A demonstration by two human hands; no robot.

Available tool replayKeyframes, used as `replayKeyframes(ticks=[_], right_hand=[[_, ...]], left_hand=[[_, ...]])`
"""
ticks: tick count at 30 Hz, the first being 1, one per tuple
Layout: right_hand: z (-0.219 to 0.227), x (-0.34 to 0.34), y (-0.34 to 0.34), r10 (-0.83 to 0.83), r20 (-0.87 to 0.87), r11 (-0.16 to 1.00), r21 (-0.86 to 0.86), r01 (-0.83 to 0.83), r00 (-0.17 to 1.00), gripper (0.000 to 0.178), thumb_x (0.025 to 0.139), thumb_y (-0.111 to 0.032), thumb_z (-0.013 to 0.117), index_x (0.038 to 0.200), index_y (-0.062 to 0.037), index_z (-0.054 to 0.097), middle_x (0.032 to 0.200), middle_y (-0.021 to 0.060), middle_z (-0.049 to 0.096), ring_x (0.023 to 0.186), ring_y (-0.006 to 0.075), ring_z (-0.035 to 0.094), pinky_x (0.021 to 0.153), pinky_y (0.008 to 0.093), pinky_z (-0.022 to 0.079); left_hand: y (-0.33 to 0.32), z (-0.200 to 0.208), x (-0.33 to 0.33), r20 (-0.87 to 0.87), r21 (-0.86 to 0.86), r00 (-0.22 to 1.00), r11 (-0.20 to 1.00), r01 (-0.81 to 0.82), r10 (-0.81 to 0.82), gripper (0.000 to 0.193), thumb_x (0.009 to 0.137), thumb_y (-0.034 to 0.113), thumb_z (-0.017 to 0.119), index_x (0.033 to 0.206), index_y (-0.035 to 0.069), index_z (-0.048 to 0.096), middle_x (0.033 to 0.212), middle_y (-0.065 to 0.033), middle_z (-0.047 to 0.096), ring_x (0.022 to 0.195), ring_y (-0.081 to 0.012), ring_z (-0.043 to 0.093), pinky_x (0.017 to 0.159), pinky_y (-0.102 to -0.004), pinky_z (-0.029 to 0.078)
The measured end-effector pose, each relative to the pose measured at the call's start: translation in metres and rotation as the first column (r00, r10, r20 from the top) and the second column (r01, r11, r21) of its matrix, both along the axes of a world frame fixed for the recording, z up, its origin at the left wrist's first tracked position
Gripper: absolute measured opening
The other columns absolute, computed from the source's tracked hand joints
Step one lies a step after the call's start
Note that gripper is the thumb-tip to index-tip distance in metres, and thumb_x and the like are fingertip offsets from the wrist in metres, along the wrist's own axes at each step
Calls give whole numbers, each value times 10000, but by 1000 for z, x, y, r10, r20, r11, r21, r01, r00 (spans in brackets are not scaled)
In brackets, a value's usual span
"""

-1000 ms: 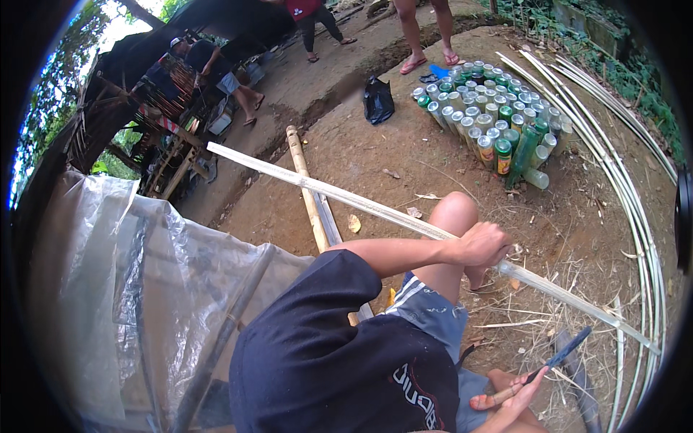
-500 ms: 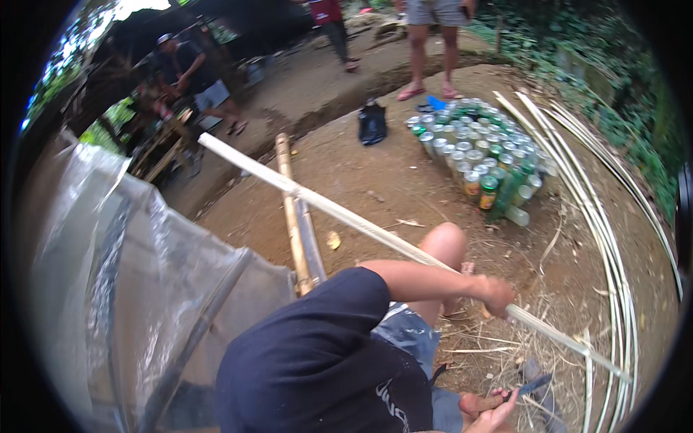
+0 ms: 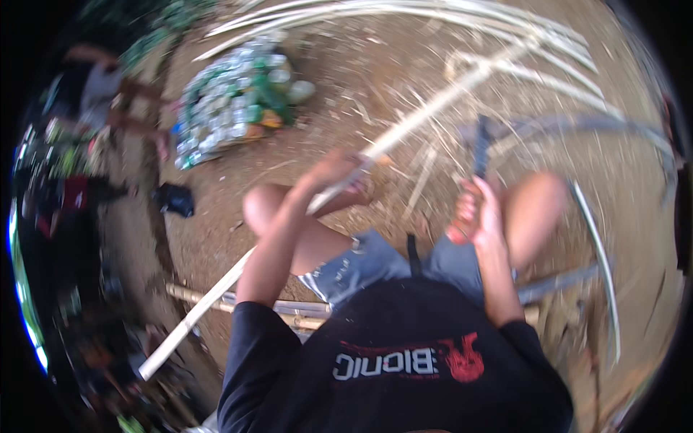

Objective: The person is using a blade to strip layers from a length of bamboo, repeatedly drawing the blade along the material to create thin strips.

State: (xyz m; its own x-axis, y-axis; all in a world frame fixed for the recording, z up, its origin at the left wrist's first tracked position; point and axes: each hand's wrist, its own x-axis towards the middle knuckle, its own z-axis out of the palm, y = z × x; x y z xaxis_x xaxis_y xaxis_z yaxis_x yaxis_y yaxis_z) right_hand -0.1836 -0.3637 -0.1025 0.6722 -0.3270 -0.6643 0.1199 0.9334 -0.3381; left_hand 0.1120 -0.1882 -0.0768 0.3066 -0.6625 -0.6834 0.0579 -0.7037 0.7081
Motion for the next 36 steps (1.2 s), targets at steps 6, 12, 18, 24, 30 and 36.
replayKeyframes(ticks=[6, 12, 18, 24, 30, 36], right_hand=[[29, -34, 36, 42, -268, 884, -439, -161, 962, 232, 932, -207, 610, 1081, -32, 583, 651, 15, 543, 488, 89, 508, 435, 246, 433], [5, -33, 47, 154, -272, 887, -385, -255, 950, 210, 885, -205, 685, 930, -46, 556, 634, 7, 543, 452, 84, 504, 390, 236, 413], [-5, -36, 56, 147, -321, 905, -338, -258, 936, 193, 883, -225, 683, 908, -78, 562, 641, -4, 544, 473, 85, 504, 419, 227, 413], [-7, -47, 45, 89, -325, 936, -296, -190, 941, 224, 884, -261, 667, 955, -61, 595, 670, 7, 546, 532, 102, 519, 486, 226, 437], [-19, -53, 45, 102, -300, 949, -257, -184, 948, 204, 892, -265, 654, 942, -78, 588, 653, 0, 535, 521, 105, 515, 480, 244, 432], [-58, -52, 55, 144, -366, 971, -129, -204, 919, 378, 859, -471, 652, 1020, -135, 584, 791, -22, 520, 577, 87, 490, 473, 254, 395]], left_hand=[[-19, -2, -20, -84, -43, 993, 996, 73, -77, 214, 1012, 162, 496, 1085, -12, 596, 794, -69, 653, 621, -115, 617, 508, -236, 485], [9, 23, -31, 142, -144, 978, 975, 171, -150, 228, 925, 68, 572, 1114, -59, 581, 816, -93, 678, 664, -130, 635, 590, -275, 515], [32, -5, -33, 333, -206, 939, 978, -10, 80, 265, 911, 86, 618, 1122, -68, 575, 915, -176, 717, 784, -201, 712, 722, -318, 582], [36, -10, -37, 704, -164, 711, 973, 162, 0, 205, 905, 115, 631, 1080, 7, 632, 916, -185, 723, 781, -235, 724, 709, -332, 564], [27, -4, -41, 799, -114, 599, 968, 224, -44, 256, 838, 224, 735, 1001, 39, 667, 817, -139, 719, 733, -233, 715, 673, -356, 559], [25, 25, -49, 869, 187, 393, 935, 300, -300, 665, 477, 506, 879, 899, 33, 676, 733, -121, 675, 678, -273, 684, 648, -385, 567]])
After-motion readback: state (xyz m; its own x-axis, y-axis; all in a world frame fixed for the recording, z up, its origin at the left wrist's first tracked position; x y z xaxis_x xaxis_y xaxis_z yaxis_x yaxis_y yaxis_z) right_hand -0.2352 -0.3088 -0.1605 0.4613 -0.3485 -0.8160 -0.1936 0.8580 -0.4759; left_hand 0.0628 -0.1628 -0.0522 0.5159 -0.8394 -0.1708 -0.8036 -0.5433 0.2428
